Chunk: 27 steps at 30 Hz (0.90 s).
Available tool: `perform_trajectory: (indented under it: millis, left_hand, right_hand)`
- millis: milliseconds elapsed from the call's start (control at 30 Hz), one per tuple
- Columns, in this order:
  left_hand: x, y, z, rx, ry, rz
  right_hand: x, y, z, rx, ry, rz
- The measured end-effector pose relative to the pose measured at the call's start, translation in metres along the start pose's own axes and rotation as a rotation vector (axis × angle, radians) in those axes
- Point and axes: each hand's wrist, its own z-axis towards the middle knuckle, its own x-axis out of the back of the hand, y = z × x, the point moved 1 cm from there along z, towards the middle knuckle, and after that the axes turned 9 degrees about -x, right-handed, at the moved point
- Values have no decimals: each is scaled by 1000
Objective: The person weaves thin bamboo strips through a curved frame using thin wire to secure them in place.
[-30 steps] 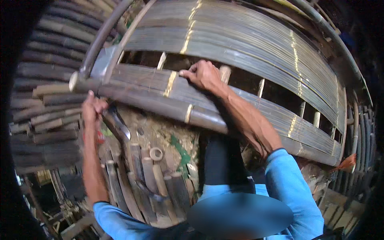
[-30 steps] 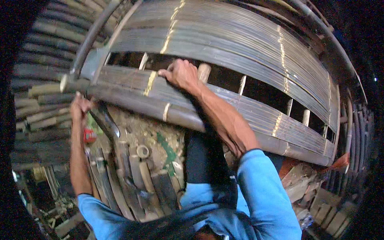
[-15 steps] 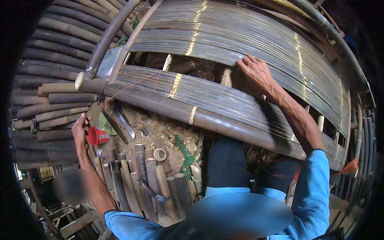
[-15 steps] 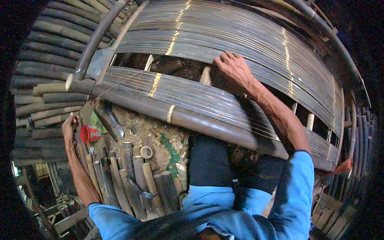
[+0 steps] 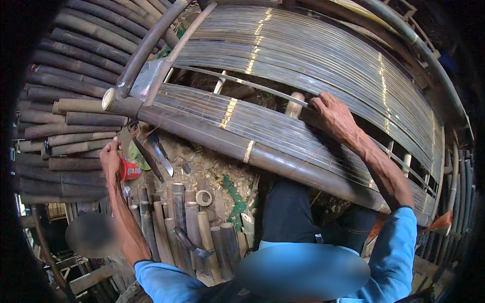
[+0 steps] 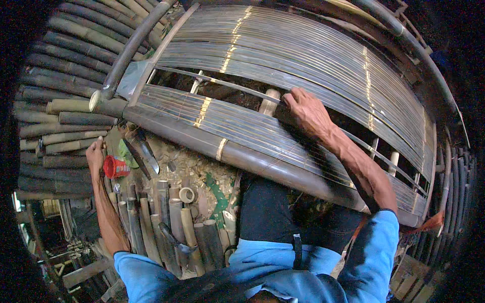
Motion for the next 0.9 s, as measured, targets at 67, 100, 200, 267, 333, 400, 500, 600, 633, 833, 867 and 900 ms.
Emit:
perform_trajectory:
  millis: [67,100,200,267,333,400,500,600,633,833,867,900]
  left_hand:
    - [14,-38,13,-15,60,-176]
    - [8,-34,16,-18,53,-184]
    - [3,-25,9,108,31,54]
    - [-16,4,-11,-320,255,450]
    - [-52,55,-7,-364,226,413]
    - [-70,90,-8,-397,190,420]
    - [-80,113,-9,-504,121,342]
    - [-114,118,-10,-481,33,273]
    - [-121,118,-13,-398,39,277]
    - [-157,49,-39,124,355,-90]
    - [-161,32,-38,128,360,-85]
    - [-166,29,-37,125,268,-402]
  right_hand:
    - [9,-11,4,-180,-131,155]
    - [10,-5,4,-196,-106,238]
    - [-10,-9,4,-162,-149,382]
    - [-37,-8,6,-202,-172,580]
    - [7,-14,-4,-181,-322,534]
    - [31,-36,-15,-161,-309,544]
    - [24,-41,-17,-154,-213,581]
    - [27,-37,-20,-243,-252,166]
    - [28,-30,-26,-253,-83,150]
    - [25,11,-70,-600,-89,276]
    - [20,9,-74,-674,-86,411]
    - [18,7,-77,-752,-86,540]
